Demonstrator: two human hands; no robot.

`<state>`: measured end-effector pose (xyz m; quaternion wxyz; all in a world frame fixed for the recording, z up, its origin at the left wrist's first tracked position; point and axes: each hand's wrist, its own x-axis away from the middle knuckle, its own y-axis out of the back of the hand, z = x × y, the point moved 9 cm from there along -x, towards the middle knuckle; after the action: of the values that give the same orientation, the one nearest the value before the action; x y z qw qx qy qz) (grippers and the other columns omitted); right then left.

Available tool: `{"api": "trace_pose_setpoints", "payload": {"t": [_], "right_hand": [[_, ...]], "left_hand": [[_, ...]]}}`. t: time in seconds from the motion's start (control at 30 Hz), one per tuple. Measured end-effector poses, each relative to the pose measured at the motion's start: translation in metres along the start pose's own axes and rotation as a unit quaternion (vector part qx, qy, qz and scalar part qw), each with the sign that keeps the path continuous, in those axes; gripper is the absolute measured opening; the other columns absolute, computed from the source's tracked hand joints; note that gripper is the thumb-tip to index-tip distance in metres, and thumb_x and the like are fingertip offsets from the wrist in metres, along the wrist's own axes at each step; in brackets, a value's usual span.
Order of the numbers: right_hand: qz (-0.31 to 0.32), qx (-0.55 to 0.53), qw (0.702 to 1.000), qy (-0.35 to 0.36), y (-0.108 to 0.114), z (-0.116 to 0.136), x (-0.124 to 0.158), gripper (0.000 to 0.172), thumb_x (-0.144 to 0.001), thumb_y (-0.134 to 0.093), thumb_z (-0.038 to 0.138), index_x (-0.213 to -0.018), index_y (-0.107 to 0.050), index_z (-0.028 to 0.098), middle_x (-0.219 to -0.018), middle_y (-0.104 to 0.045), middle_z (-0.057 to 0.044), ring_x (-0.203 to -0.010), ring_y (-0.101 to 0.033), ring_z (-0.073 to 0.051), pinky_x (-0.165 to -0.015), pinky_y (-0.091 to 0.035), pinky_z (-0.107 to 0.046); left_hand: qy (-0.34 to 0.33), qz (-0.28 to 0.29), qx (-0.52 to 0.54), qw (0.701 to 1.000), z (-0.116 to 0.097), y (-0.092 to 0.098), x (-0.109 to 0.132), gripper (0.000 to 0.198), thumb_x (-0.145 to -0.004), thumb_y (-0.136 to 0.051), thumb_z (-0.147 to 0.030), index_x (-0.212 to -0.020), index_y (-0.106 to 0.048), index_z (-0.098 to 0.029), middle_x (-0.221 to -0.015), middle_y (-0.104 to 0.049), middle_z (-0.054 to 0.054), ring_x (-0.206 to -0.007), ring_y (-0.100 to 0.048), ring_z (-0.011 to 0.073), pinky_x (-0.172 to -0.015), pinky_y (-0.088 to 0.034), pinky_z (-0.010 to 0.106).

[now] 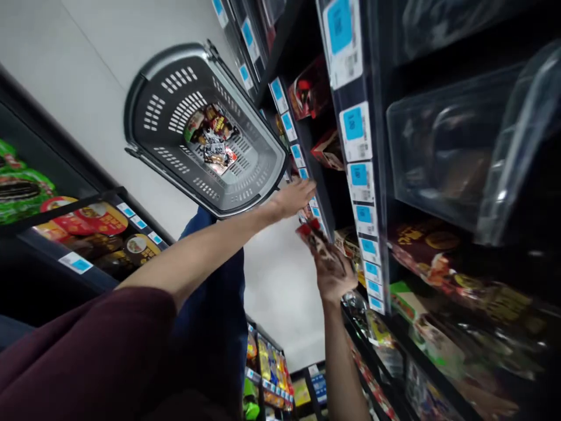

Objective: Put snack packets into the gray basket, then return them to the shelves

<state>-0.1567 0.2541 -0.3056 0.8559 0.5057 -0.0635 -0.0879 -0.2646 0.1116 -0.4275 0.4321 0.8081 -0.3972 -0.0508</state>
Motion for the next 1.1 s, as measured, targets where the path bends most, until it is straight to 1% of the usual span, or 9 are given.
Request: {"api": "trace_pose_setpoints", "payload": {"t": [0.03,0.1,0.23,0.33,0.5,0.7,0.87,0.97,1.1], "right_hand": [[-0.041,-0.021,0.999,0.004,-0.008,-0.003,-0.011,0.032,-0.074,-0.082,0.035,-0.097,-0.075,0.014,-0.091,-0.077,-0.012,-0.077,-0.075,-0.025,-0.072,-0.064,-0.037],[-0.072,-0.051,0.996,0.0,-0.03,-0.009,-0.031,0.036,-0.075,-0.081,0.036,-0.101,-0.074,0.012,-0.093,-0.077,-0.012,-0.08,-0.075,-0.025,-0.076,-0.064,-0.038],[-0.146,-0.042,0.988,0.003,-0.048,-0.017,-0.057,0.044,-0.074,-0.08,0.047,-0.096,-0.071,0.009,-0.091,-0.076,-0.014,-0.081,-0.074,-0.027,-0.077,-0.064,-0.042],[-0.153,-0.015,0.988,0.014,-0.052,-0.025,-0.064,0.045,-0.077,-0.076,0.052,-0.096,-0.07,0.011,-0.092,-0.075,-0.013,-0.084,-0.074,-0.027,-0.083,-0.063,-0.045],[-0.144,0.013,0.987,0.065,-0.053,-0.035,-0.061,0.037,-0.084,-0.071,0.046,-0.101,-0.069,0.013,-0.094,-0.075,-0.011,-0.086,-0.074,-0.025,-0.086,-0.062,-0.043],[-0.137,0.038,0.982,0.121,-0.062,-0.016,-0.074,0.033,-0.091,-0.064,0.046,-0.099,-0.07,0.015,-0.097,-0.075,-0.01,-0.088,-0.074,-0.024,-0.087,-0.062,-0.04],[-0.111,0.03,0.984,0.136,-0.086,0.003,-0.101,0.037,-0.094,-0.058,0.048,-0.101,-0.072,0.015,-0.102,-0.075,-0.012,-0.097,-0.073,-0.025,-0.098,-0.058,-0.042],[-0.102,-0.007,0.989,0.105,-0.097,-0.009,-0.112,0.044,-0.095,-0.055,0.053,-0.102,-0.072,0.013,-0.103,-0.075,-0.014,-0.099,-0.073,-0.025,-0.097,-0.058,-0.041],[-0.014,-0.021,0.998,0.049,-0.111,-0.038,-0.119,0.045,-0.096,-0.051,0.052,-0.111,-0.07,0.014,-0.11,-0.072,-0.014,-0.107,-0.069,-0.027,-0.099,-0.056,-0.047]], "left_hand": [[-0.006,-0.015,-0.017,1.0,0.006,0.002,-0.016,0.061,-0.09,-0.046,-0.013,-0.148,-0.038,0.0,-0.157,-0.035,0.022,-0.148,-0.03,0.0315,-0.122,-0.025,0.043],[-0.007,-0.034,-0.033,0.999,0.016,0.005,-0.039,0.059,-0.093,-0.037,-0.013,-0.15,-0.035,-0.001,-0.16,-0.032,0.019,-0.151,-0.025,0.0295,-0.125,-0.021,0.044],[-0.019,-0.04,-0.039,0.998,0.023,0.005,-0.061,0.058,-0.093,-0.032,-0.014,-0.151,-0.038,-0.01,-0.158,-0.038,0.011,-0.151,-0.024,0.0277,-0.127,-0.018,0.048],[-0.007,-0.055,-0.04,0.998,0.026,0.002,-0.071,0.055,-0.094,-0.035,-0.017,-0.148,-0.043,-0.013,-0.155,-0.043,0.009,-0.15,-0.026,0.0288,-0.125,-0.021,0.05],[0.026,-0.071,-0.048,0.996,0.03,0.0,-0.089,0.049,-0.092,-0.046,-0.019,-0.137,-0.053,-0.004,-0.149,-0.046,0.016,-0.146,-0.031,0.0316,-0.121,-0.028,0.046],[0.043,-0.056,-0.049,0.996,0.034,-0.002,-0.083,0.044,-0.084,-0.056,-0.016,-0.125,-0.061,0.0,-0.132,-0.056,0.021,-0.131,-0.047,0.0336,-0.117,-0.032,0.048],[0.025,-0.079,-0.02,0.996,0.039,-0.01,-0.074,0.041,-0.079,-0.066,-0.025,-0.117,-0.067,-0.007,-0.134,-0.056,0.018,-0.134,-0.043,0.0351,-0.118,-0.03,0.05],[0.038,-0.098,-0.013,0.994,0.044,-0.007,-0.071,0.043,-0.081,-0.063,-0.024,-0.12,-0.065,-0.005,-0.133,-0.057,0.019,-0.138,-0.039,0.0346,-0.122,-0.025,0.049],[0.037,-0.11,-0.028,0.993,0.043,0.002,-0.064,0.038,-0.088,-0.052,-0.019,-0.122,-0.064,-0.006,-0.135,-0.057,0.017,-0.143,-0.035,0.0303,-0.125,-0.021,0.047]]}}
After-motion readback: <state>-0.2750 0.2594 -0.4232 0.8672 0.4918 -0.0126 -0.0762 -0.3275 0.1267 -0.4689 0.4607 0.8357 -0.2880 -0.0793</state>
